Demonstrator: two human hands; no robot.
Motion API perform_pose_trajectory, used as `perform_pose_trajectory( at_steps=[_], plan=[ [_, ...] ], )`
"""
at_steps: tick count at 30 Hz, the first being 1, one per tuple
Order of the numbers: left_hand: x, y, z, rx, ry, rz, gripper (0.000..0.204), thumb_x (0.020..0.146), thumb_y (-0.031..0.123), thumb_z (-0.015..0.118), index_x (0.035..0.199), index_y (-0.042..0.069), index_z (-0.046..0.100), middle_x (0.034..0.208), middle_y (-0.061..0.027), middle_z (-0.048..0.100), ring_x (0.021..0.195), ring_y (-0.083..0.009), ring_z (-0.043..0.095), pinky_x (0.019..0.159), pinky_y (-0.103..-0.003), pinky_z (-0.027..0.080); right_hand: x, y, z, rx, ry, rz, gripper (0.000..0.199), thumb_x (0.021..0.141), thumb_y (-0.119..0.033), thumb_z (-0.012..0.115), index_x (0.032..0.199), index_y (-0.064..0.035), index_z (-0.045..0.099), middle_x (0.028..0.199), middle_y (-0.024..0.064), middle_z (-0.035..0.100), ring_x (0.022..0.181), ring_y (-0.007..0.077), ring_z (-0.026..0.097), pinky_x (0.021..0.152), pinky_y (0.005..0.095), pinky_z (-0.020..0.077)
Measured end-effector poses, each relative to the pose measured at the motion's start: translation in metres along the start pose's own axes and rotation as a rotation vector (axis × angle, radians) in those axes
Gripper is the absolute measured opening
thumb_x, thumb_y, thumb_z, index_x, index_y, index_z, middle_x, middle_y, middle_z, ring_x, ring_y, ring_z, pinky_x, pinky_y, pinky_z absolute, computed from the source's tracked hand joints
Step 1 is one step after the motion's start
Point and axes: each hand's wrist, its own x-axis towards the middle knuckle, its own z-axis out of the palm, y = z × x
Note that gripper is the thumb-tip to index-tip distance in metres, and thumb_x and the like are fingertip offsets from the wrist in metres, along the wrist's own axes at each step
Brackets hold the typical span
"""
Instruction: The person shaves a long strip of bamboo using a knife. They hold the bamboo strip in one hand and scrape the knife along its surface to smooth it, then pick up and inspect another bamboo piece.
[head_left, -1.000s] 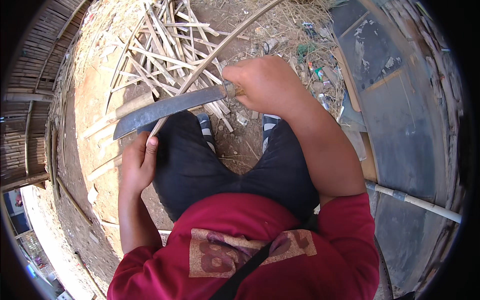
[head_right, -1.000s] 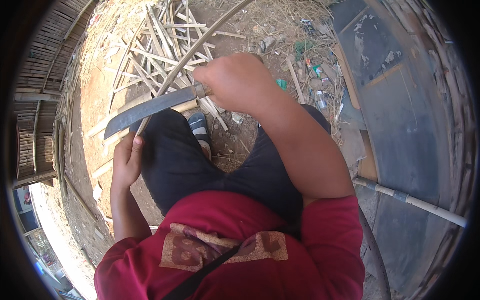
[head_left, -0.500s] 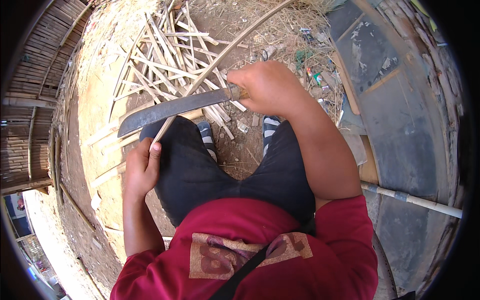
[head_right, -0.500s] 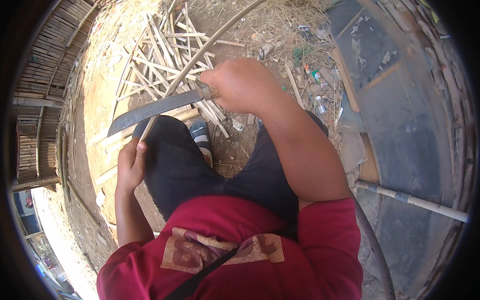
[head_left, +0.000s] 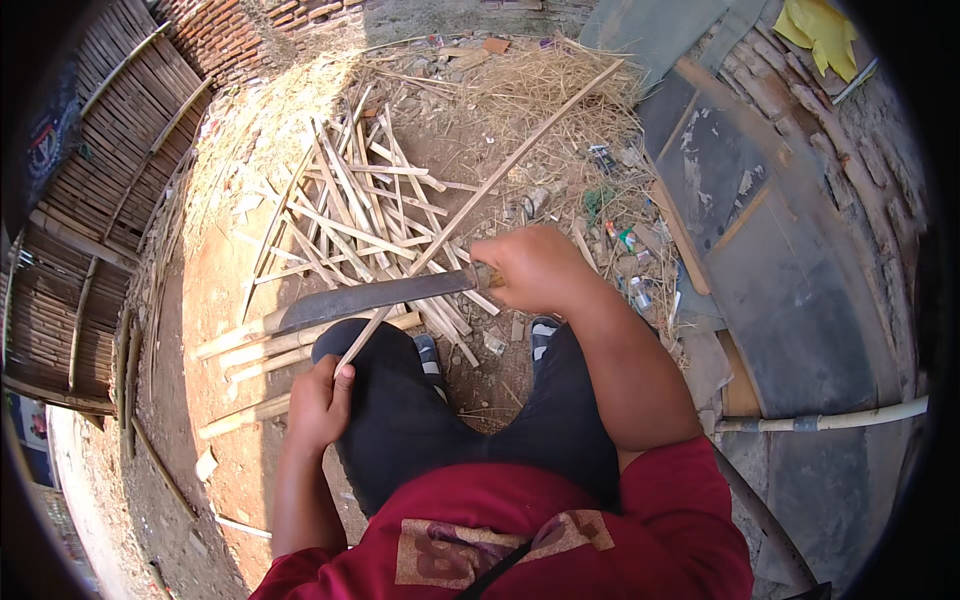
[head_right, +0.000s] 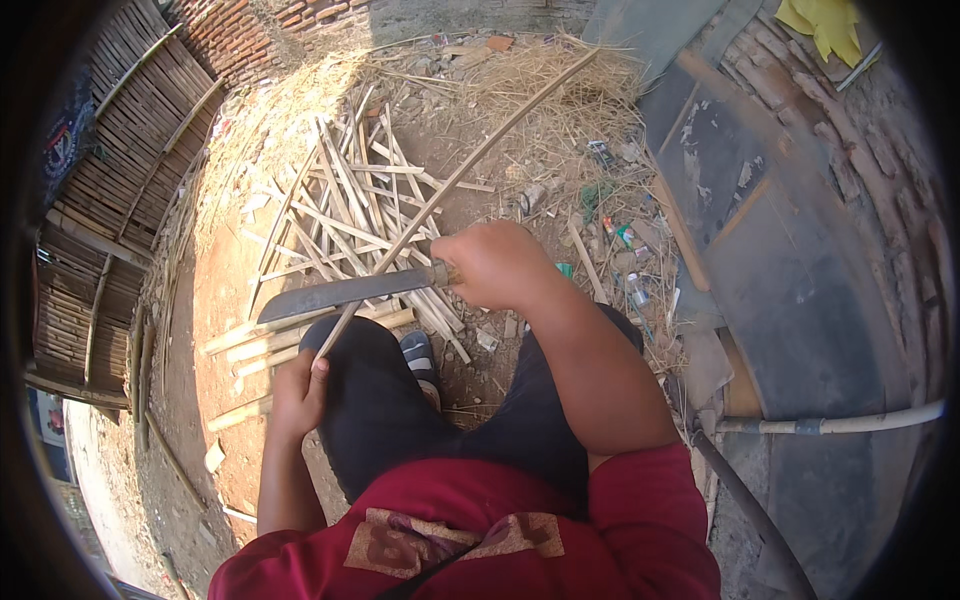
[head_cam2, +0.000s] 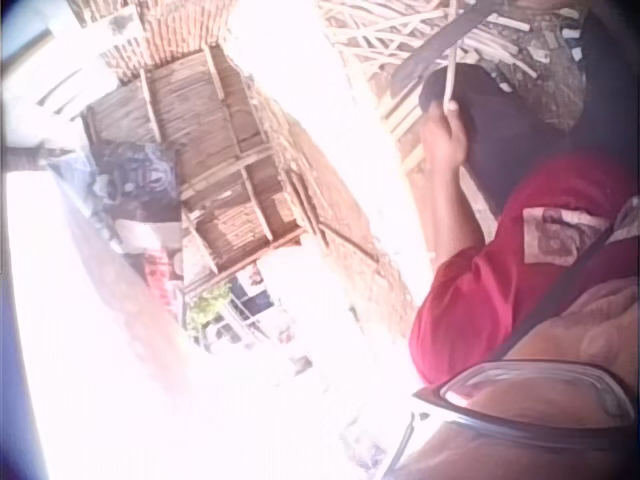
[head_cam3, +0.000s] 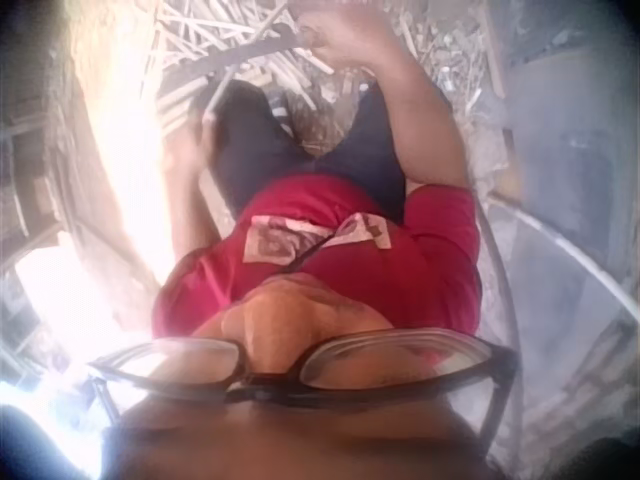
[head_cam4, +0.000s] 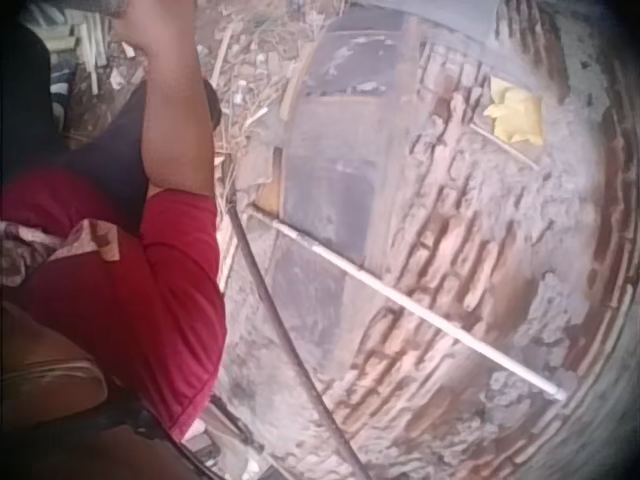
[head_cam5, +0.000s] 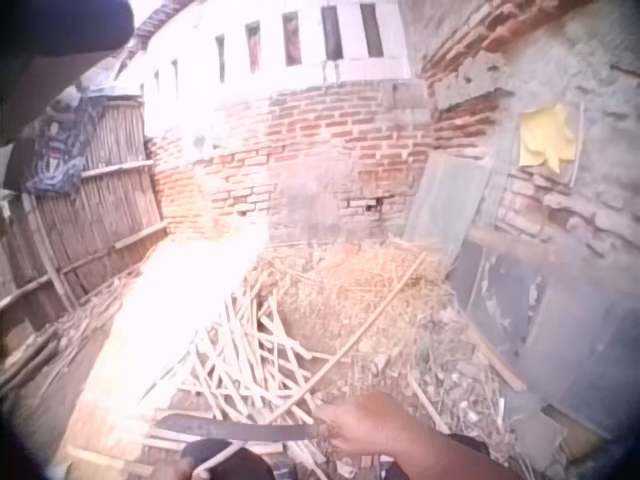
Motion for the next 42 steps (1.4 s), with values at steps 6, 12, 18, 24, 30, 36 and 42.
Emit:
perform_pose_trajectory(
  at_steps=[6, 12, 18, 24, 30, 36, 42],
  plan=[
    [-0.008, -0.003, 0.015, 0.04, 0.103, -0.038, 0.032, 0.103, 0.032, 0.055, 0.099, 0.001, 0.061, 0.078, -0.0263, 0.063, 0.075, -0.049, 0.061, 0.065, -0.052, 0.047, 0.004, 0.054, -0.008, 0.233, 0.413, 0.342, 0.036, 0.081, -0.028, 0.078, 0.113, -0.0124, 0.071, 0.089, 0.019, 0.072, 0.084, 0.04, 0.069, 0.074, 0.0472, 0.0555],
    [-0.011, 0.0, 0.014, 0.075, 0.124, 0.001, 0.033, 0.104, 0.033, 0.053, 0.098, 0.002, 0.061, 0.081, -0.0265, 0.064, 0.077, -0.0488, 0.062, 0.066, -0.053, 0.046, 0.001, -0.003, 0.005, -0.112, 0.057, -0.105, 0.03, 0.083, -0.025, 0.078, 0.106, -0.0069, 0.069, 0.084, 0.0195, 0.07, 0.08, 0.0391, 0.069, 0.071, 0.0437, 0.0538],
    [0.004, 0.001, 0.004, 0.021, 0.003, -0.054, 0.041, 0.107, 0.035, 0.048, 0.086, 0.0, 0.054, 0.074, -0.0275, 0.058, 0.072, -0.0492, 0.058, 0.063, -0.053, 0.044, 0.02, 0.055, 0.013, 0.293, 0.045, 0.176, 0.041, 0.081, -0.029, 0.079, 0.115, -0.0078, 0.07, 0.086, 0.0202, 0.071, 0.081, 0.0333, 0.072, 0.073, 0.0411, 0.0551],
    [-0.005, -0.005, 0.002, -0.07, 0.051, -0.016, 0.043, 0.107, 0.035, 0.048, 0.083, -0.001, 0.053, 0.069, -0.0274, 0.056, 0.067, -0.0489, 0.055, 0.061, -0.05, 0.043, 0.013, -0.019, 0.016, -0.129, -0.046, -0.033, 0.038, 0.08, -0.026, 0.077, 0.112, -0.0054, 0.07, 0.088, 0.0211, 0.072, 0.083, 0.0408, 0.069, 0.077, 0.0461, 0.0546],
    [0.0, -0.002, 0.002, -0.039, 0.044, -0.052, 0.041, 0.107, 0.033, 0.049, 0.084, -0.002, 0.053, 0.071, -0.028, 0.056, 0.066, -0.0493, 0.054, 0.061, -0.051, 0.043, 0.022, 0.078, 0.018, 0.199, 0.283, 0.294, 0.035, 0.08, -0.022, 0.077, 0.109, -0.0045, 0.07, 0.09, 0.0229, 0.071, 0.084, 0.0426, 0.069, 0.076, 0.048, 0.0553],
    [0.004, -0.005, 0.001, -0.132, 0.018, -0.094, 0.043, 0.107, 0.035, 0.048, 0.084, -0.002, 0.053, 0.071, -0.0279, 0.056, 0.068, -0.0483, 0.054, 0.061, -0.05, 0.042, 0.014, 0.012, 0.015, 0.059, 0.078, 0.082, 0.032, 0.081, -0.025, 0.076, 0.108, -0.0093, 0.071, 0.091, 0.0221, 0.071, 0.085, 0.0427, 0.069, 0.076, 0.0481, 0.0551],
    [-0.016, -0.009, -0.007, -0.025, -0.045, -0.048, 0.047, 0.107, 0.039, 0.046, 0.086, -0.002, 0.054, 0.072, -0.0281, 0.056, 0.07, -0.0485, 0.056, 0.063, -0.049, 0.043, 0.017, 0.051, 0.011, 0.186, 0.134, 0.142, 0.034, 0.081, -0.03, 0.077, 0.11, -0.0134, 0.071, 0.09, 0.0198, 0.072, 0.087, 0.0413, 0.069, 0.076, 0.0479, 0.0551]
  ],
)
